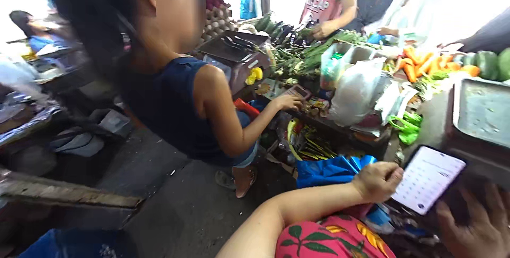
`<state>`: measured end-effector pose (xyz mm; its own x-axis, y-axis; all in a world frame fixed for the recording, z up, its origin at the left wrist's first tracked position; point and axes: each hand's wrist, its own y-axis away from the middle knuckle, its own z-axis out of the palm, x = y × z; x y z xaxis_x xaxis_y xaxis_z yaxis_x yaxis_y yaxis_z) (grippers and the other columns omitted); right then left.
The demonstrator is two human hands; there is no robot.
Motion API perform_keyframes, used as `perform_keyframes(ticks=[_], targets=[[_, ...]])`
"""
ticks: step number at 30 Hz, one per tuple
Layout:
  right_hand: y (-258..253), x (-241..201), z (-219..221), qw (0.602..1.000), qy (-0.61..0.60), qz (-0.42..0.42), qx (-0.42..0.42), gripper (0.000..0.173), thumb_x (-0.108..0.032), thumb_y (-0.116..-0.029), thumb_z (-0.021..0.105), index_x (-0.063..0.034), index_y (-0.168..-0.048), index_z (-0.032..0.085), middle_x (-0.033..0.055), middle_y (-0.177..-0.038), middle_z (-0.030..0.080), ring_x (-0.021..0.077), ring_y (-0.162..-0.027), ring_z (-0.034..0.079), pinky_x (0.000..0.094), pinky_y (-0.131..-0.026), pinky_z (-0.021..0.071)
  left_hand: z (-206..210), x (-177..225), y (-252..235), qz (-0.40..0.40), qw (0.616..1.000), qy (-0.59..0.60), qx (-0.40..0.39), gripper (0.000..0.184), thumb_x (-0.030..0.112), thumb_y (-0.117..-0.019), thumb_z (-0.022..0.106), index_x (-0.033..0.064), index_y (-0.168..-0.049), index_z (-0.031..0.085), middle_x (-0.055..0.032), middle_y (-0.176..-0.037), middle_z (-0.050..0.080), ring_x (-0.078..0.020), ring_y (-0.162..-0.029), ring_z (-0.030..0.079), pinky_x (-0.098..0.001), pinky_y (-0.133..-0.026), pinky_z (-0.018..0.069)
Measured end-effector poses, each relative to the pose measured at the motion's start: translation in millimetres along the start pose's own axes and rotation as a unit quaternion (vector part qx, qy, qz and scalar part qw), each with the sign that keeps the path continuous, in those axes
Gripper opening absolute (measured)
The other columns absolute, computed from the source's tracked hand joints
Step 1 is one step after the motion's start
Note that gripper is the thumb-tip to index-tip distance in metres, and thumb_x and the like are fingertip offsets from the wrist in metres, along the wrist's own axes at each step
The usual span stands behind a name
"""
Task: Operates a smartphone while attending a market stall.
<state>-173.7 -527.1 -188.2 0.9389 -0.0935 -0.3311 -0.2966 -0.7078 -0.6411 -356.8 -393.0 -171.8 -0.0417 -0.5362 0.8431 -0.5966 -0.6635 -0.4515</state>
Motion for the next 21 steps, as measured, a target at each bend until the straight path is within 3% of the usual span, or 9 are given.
perform_keyframes(ticks=[3, 6, 11, 14, 21], targets=[[-5, -12, -3, 1.0, -0.006, 0.008, 0.017, 0.075, -0.063, -0.097, 0.045, -0.0034, -0.139, 0.062, 0.0305, -0.156, 0.042, 0.0517, -0.15, 0.029, 0.0675, -0.119, 0.0192, -2, 2, -2, -0.007, 1.0, 0.0, 0.001, 0.031, 0.009, -0.1038, 0.045, -0.0101, -0.099, 0.069, -0.0205, -0.091, 0.07, -0.0255, -0.089, 0.069, -0.04, -0.085, 0.0554], [-7, -15, -3, 1.0, -0.008, 0.015, 0.021, 0.072, -0.062, -0.0974, 0.047, -0.0052, -0.136, 0.065, 0.0294, -0.155, 0.044, 0.0498, -0.149, 0.033, 0.0659, -0.119, 0.0228, 0, -3, -3, -0.02, 1.0, -0.004, 0.006, 0.032, 0.011, -0.1049, 0.045, -0.0078, -0.096, 0.07, -0.0166, -0.087, 0.069, -0.0201, -0.084, 0.068, -0.0358, -0.082, 0.0557], [0, -3, 6, 0.999, -0.003, 0.031, 0.014, 0.063, -0.062, -0.0974, 0.048, -0.0162, -0.135, 0.069, 0.0179, -0.161, 0.041, 0.0403, -0.153, 0.03, 0.0647, -0.122, 0.0188, 7, -15, -2, -0.019, 1.0, -0.006, 0.004, 0.033, 0.015, -0.1064, 0.045, -0.0025, -0.093, 0.069, -0.0097, -0.08, 0.067, -0.0135, -0.075, 0.066, -0.032, -0.074, 0.0565], [0, -3, 7, 0.999, -0.003, 0.03, 0.009, 0.06, -0.06, -0.097, 0.049, -0.0187, -0.134, 0.07, 0.0156, -0.162, 0.04, 0.0382, -0.153, 0.03, 0.0635, -0.123, 0.0189, 7, -17, -1, -0.013, 1.0, -0.002, 0.011, 0.033, 0.015, -0.1066, 0.045, -0.0019, -0.093, 0.07, -0.0083, -0.08, 0.067, -0.0108, -0.075, 0.065, -0.0289, -0.074, 0.0561], [-1, -4, 8, 0.999, 0.007, 0.033, 0.011, 0.072, -0.065, -0.0964, 0.044, -0.0152, -0.145, 0.061, 0.0162, -0.161, 0.042, 0.0383, -0.152, 0.032, 0.0616, -0.123, 0.0194, 6, -18, -2, -0.004, 1.0, -0.003, 0.017, 0.034, 0.014, -0.1066, 0.044, -0.0027, -0.091, 0.069, -0.0089, -0.079, 0.067, -0.0104, -0.075, 0.065, -0.0271, -0.074, 0.0554]])
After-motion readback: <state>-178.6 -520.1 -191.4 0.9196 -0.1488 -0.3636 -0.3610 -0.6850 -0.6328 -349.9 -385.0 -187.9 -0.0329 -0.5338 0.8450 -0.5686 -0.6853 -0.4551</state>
